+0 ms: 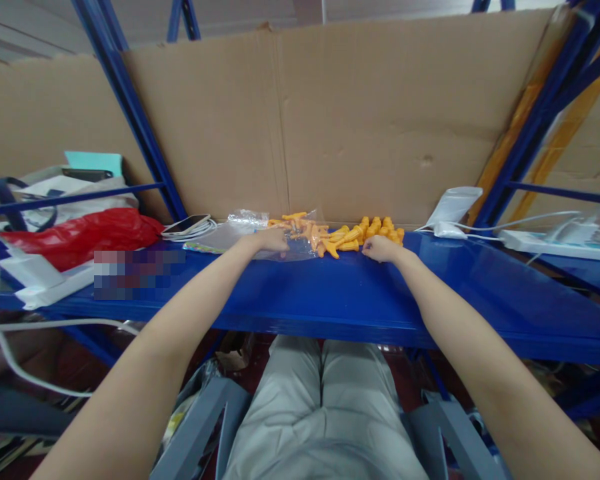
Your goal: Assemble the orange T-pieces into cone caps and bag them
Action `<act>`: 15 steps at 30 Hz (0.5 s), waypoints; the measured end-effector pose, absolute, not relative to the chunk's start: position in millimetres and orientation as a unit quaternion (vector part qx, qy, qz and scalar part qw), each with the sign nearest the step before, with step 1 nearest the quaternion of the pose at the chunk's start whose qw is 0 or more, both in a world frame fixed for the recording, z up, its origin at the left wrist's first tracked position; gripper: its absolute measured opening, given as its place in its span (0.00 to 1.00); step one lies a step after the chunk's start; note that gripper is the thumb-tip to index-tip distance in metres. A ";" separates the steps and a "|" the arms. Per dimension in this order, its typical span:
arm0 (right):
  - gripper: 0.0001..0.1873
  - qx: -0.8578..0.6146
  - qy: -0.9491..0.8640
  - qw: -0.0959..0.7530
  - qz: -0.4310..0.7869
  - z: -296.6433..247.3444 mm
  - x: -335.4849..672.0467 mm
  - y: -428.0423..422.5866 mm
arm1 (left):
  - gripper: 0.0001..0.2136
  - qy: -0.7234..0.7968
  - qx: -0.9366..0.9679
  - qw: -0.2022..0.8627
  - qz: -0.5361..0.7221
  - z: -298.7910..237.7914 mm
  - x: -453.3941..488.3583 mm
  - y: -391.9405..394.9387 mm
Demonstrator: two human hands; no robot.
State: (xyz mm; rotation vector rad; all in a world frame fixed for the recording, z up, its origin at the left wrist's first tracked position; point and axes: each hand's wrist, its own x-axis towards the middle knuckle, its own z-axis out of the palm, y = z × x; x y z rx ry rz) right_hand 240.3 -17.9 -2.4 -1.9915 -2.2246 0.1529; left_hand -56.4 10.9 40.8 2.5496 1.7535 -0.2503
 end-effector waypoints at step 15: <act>0.29 -0.586 -0.772 0.172 -0.176 -14.4 217.4 -25.8 | 0.26 0.695 0.711 -0.095 0.045 11.7 12.2 5.2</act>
